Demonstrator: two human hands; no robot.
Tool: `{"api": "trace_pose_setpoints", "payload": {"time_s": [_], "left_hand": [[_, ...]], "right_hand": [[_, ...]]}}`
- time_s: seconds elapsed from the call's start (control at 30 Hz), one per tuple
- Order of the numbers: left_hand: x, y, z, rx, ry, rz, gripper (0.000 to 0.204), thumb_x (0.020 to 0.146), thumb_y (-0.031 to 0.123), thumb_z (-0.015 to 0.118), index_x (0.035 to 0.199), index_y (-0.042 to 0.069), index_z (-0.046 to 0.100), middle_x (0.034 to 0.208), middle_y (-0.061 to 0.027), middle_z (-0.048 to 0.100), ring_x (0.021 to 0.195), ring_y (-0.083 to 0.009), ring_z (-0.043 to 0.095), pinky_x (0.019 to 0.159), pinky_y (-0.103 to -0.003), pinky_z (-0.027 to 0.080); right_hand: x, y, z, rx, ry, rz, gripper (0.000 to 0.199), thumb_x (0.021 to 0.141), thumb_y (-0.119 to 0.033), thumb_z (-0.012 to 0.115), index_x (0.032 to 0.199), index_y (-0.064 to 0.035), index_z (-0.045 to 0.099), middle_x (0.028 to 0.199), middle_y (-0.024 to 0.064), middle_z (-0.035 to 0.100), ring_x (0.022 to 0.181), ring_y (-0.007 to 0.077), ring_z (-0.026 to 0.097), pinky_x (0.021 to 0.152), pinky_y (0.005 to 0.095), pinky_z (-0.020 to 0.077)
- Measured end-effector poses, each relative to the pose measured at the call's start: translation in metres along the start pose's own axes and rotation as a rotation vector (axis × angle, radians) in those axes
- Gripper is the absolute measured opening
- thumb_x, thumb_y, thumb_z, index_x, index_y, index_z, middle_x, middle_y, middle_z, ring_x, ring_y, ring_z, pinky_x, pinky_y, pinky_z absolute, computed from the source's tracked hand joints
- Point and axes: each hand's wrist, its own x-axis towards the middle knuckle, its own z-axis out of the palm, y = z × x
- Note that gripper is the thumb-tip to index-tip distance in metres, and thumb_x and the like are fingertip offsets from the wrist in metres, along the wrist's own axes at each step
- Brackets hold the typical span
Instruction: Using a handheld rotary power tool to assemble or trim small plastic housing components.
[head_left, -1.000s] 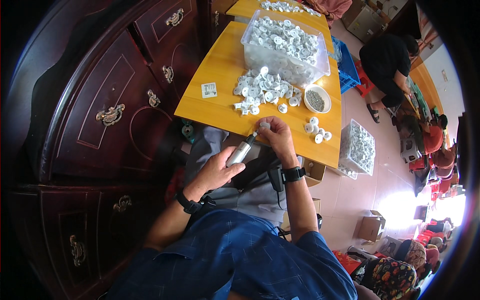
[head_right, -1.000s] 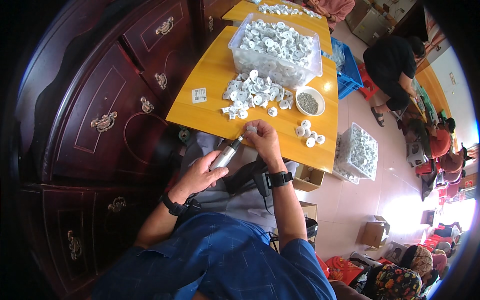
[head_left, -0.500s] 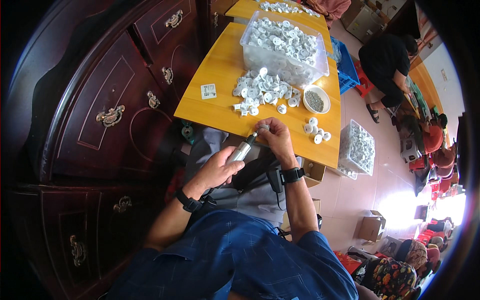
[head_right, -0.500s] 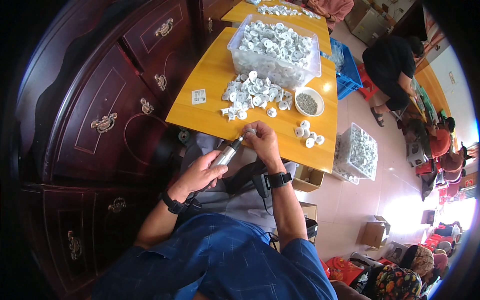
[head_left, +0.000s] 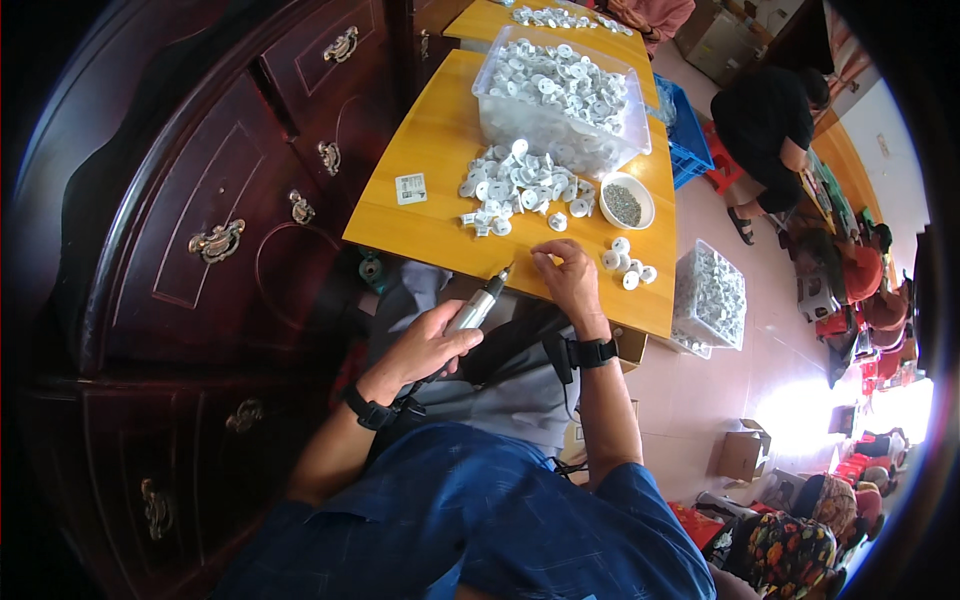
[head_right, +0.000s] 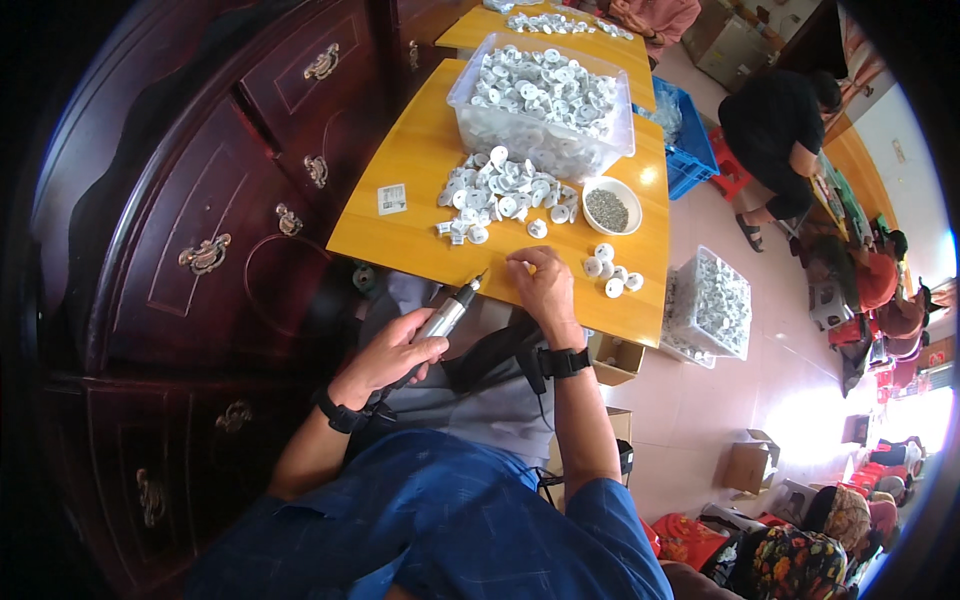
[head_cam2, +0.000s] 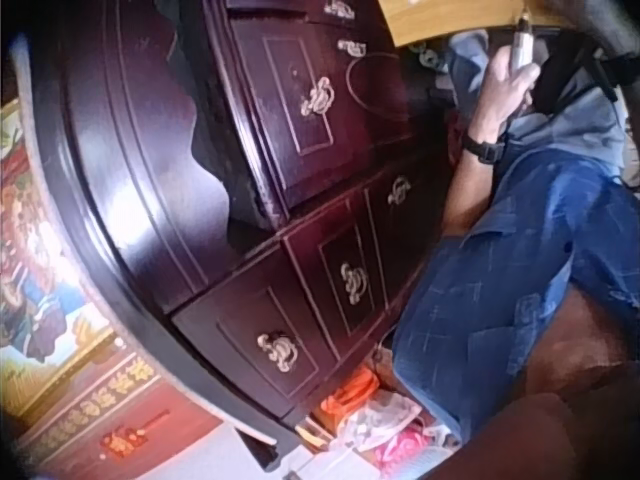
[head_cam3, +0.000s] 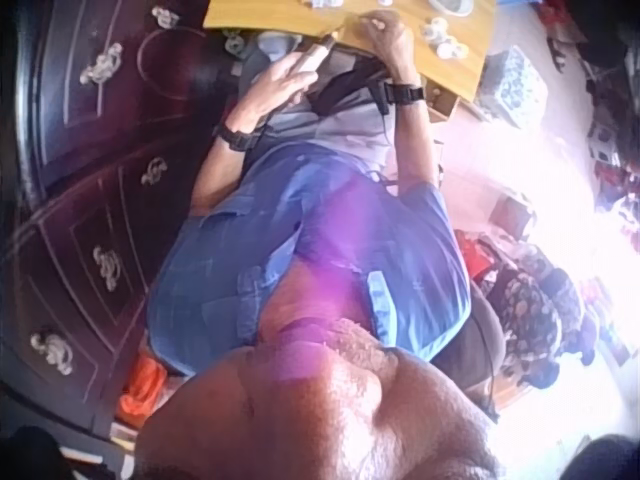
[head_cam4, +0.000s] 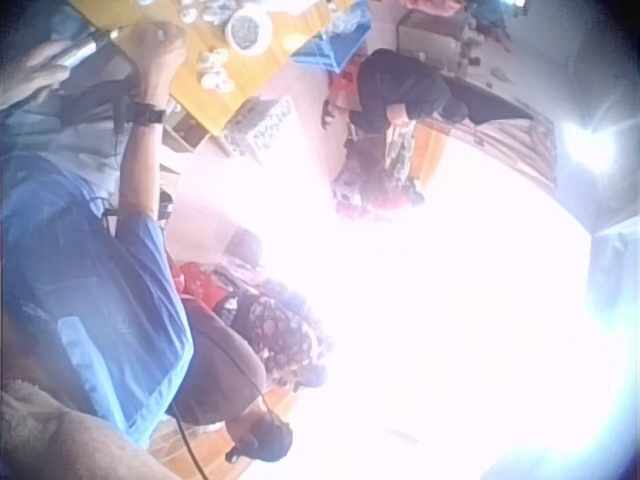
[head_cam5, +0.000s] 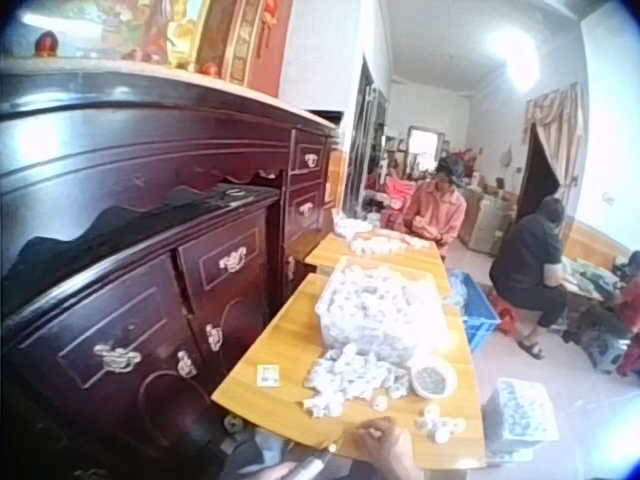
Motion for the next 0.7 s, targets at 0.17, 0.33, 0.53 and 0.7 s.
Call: {"api": "trace_pose_setpoints", "payload": {"time_s": [0.17,0.33,0.53,0.7], "left_hand": [[-0.003,-0.003,-0.005,0.027,0.055,0.015,0.034,0.096,0.022,0.064,0.122,0.003,0.055,0.08,-0.002,0.06,0.057,-0.0064,0.055,0.05,-0.022,0.045],[-0.003,0.0,-0.002,0.01,0.042,0.005,0.036,0.096,0.02,0.064,0.125,0.002,0.054,0.08,-0.0026,0.06,0.056,-0.0067,0.054,0.05,-0.022,0.045],[-0.009,0.001,0.0,-0.012,0.047,0.018,0.034,0.093,0.015,0.063,0.122,0.001,0.054,0.08,-0.0027,0.061,0.055,-0.0054,0.053,0.047,-0.021,0.044],[-0.013,0.002,-0.003,0.0,0.074,0.022,0.034,0.093,0.014,0.063,0.123,0.0,0.053,0.078,-0.0023,0.06,0.054,-0.0054,0.053,0.047,-0.021,0.043]], "right_hand": [[0.011,-0.007,-0.057,-0.57,0.179,-0.151,0.011,0.079,-0.009,0.07,0.088,-0.0129,0.075,0.102,0.0115,0.066,0.088,0.0342,0.067,0.078,0.0448,0.0546],[0.054,0.003,-0.104,-0.661,0.287,-0.151,0.011,0.082,-0.011,0.067,0.092,-0.0127,0.073,0.1,0.0143,0.067,0.088,0.0364,0.068,0.077,0.0476,0.0541],[0.114,0.022,-0.106,-0.788,0.181,-0.008,0.015,0.079,-0.02,0.069,0.088,-0.0106,0.075,0.09,0.0168,0.072,0.085,0.0342,0.071,0.076,0.0448,0.0557],[0.136,0.044,-0.104,-0.847,0.046,0.152,0.016,0.076,-0.026,0.07,0.087,-0.0165,0.077,0.092,0.0126,0.074,0.088,0.032,0.071,0.078,0.0424,0.0562]]}}
